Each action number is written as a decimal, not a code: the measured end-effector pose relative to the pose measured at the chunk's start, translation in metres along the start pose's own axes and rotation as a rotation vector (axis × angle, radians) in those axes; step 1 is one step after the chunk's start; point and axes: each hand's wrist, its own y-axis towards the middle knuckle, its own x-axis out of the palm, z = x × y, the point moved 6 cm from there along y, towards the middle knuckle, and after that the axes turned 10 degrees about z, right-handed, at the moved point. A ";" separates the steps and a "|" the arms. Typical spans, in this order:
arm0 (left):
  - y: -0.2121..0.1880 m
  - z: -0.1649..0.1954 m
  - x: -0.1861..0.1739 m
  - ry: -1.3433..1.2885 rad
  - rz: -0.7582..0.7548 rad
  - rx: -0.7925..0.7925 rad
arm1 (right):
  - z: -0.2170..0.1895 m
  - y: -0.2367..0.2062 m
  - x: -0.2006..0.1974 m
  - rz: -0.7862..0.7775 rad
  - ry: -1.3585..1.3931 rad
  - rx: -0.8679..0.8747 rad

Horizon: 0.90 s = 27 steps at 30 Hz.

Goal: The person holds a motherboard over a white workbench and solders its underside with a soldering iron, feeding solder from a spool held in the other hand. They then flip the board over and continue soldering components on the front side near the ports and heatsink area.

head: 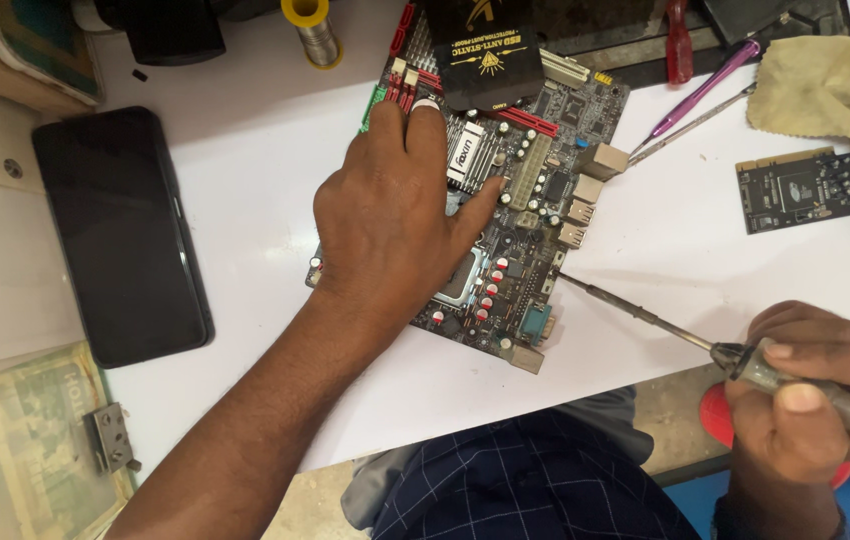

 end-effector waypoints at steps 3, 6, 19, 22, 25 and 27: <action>0.000 0.000 0.000 -0.001 0.004 0.002 | 0.002 0.000 0.002 0.023 -0.028 -0.021; 0.000 0.000 0.001 -0.004 -0.006 -0.002 | 0.007 -0.002 0.002 0.063 0.000 0.010; 0.000 0.001 0.000 -0.010 0.005 -0.002 | 0.019 -0.011 -0.004 0.098 0.101 0.145; -0.001 0.000 0.000 -0.012 -0.013 -0.006 | 0.019 -0.011 -0.005 0.078 0.127 0.155; -0.001 0.000 0.000 -0.013 -0.006 -0.006 | 0.021 -0.008 -0.005 0.112 0.122 0.104; -0.001 0.000 -0.001 -0.011 -0.001 -0.006 | 0.021 -0.008 -0.003 0.127 0.125 0.118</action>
